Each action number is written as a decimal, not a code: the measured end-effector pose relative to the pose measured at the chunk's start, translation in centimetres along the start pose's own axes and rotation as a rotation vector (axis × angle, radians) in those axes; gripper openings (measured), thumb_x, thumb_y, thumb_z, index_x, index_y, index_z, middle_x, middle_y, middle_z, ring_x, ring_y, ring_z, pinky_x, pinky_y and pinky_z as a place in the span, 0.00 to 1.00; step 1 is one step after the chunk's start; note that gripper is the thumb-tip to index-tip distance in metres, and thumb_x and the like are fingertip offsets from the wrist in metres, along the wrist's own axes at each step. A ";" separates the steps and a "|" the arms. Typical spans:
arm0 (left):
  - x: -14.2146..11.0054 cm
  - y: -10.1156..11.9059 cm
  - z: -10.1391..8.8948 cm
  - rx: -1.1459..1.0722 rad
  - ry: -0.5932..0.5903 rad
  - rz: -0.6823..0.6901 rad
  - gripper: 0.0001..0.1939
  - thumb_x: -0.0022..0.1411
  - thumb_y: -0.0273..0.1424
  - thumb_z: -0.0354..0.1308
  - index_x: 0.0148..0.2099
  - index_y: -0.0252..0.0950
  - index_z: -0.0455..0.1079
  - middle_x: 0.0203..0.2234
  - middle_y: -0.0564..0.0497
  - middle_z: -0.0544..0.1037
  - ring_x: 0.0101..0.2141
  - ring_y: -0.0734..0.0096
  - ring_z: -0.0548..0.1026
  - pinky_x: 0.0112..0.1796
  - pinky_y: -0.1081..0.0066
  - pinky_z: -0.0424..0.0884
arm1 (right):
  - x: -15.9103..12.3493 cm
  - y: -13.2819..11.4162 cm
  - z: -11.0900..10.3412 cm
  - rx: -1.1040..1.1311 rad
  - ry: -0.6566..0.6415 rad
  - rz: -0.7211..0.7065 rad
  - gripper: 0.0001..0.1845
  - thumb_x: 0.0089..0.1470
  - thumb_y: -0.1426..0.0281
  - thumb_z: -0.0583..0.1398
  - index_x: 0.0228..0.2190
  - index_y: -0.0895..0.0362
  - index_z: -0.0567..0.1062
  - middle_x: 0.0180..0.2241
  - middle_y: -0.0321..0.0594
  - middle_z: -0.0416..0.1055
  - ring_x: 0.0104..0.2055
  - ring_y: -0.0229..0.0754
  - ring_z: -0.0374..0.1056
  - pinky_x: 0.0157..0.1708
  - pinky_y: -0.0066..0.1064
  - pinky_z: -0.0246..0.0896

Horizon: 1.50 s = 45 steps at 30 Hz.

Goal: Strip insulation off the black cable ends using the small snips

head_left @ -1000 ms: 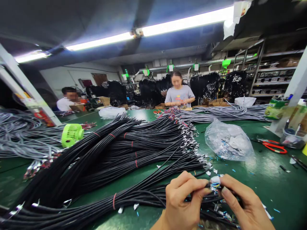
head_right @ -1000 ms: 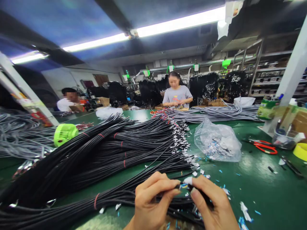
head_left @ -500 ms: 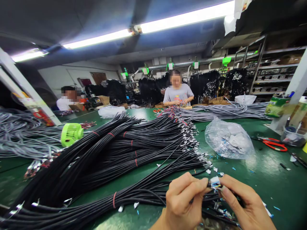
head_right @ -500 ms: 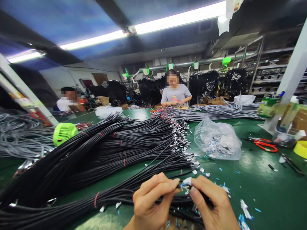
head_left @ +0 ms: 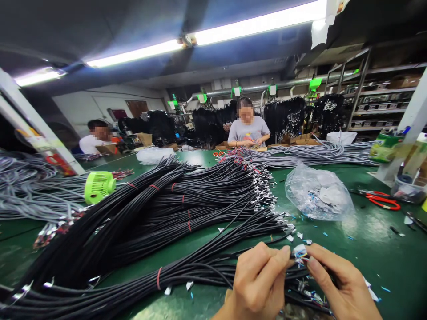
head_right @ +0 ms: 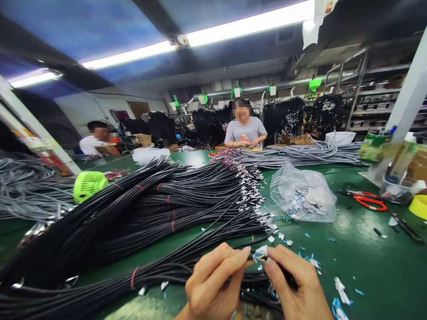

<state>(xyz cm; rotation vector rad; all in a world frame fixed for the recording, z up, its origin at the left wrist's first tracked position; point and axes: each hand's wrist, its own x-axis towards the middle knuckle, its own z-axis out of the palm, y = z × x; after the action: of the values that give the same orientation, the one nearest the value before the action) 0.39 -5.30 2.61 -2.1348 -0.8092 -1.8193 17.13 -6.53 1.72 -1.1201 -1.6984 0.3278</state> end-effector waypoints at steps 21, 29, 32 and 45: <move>1.7 0.4 -0.8 -0.332 -0.469 -0.566 0.18 0.66 0.28 0.47 0.24 0.32 0.69 0.16 0.52 0.68 0.19 0.76 0.65 0.22 0.76 0.58 | 0.3 0.8 -0.5 -0.159 0.041 -0.245 0.09 0.54 0.70 0.60 0.36 0.55 0.79 0.34 0.40 0.80 0.37 0.43 0.77 0.38 0.24 0.71; 1.2 0.5 -0.2 -0.278 -0.366 -0.525 0.10 0.58 0.25 0.56 0.27 0.29 0.75 0.17 0.49 0.72 0.20 0.74 0.67 0.22 0.75 0.58 | 0.8 -1.0 -0.4 0.144 0.128 0.067 0.04 0.50 0.65 0.63 0.27 0.52 0.76 0.23 0.32 0.70 0.20 0.34 0.64 0.18 0.21 0.59; 0.9 0.6 0.0 -0.263 -0.349 -0.455 0.09 0.57 0.24 0.57 0.28 0.28 0.75 0.17 0.48 0.73 0.20 0.74 0.67 0.23 0.75 0.60 | 0.8 -1.6 -0.2 0.188 0.153 0.087 0.03 0.50 0.68 0.62 0.25 0.51 0.76 0.23 0.31 0.68 0.20 0.33 0.60 0.18 0.23 0.55; 0.2 1.0 0.4 -0.120 -0.267 -0.347 0.04 0.56 0.21 0.58 0.29 0.31 0.73 0.18 0.51 0.73 0.20 0.75 0.69 0.23 0.74 0.59 | 0.8 -1.3 0.1 0.274 0.104 0.220 0.05 0.46 0.66 0.64 0.23 0.54 0.73 0.20 0.31 0.62 0.19 0.33 0.54 0.17 0.26 0.49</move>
<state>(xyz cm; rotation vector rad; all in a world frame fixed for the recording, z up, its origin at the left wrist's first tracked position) 1.27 -5.84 2.85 -2.4789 -1.2286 -1.7958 16.34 -6.55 3.05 -1.0999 -1.3928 0.6107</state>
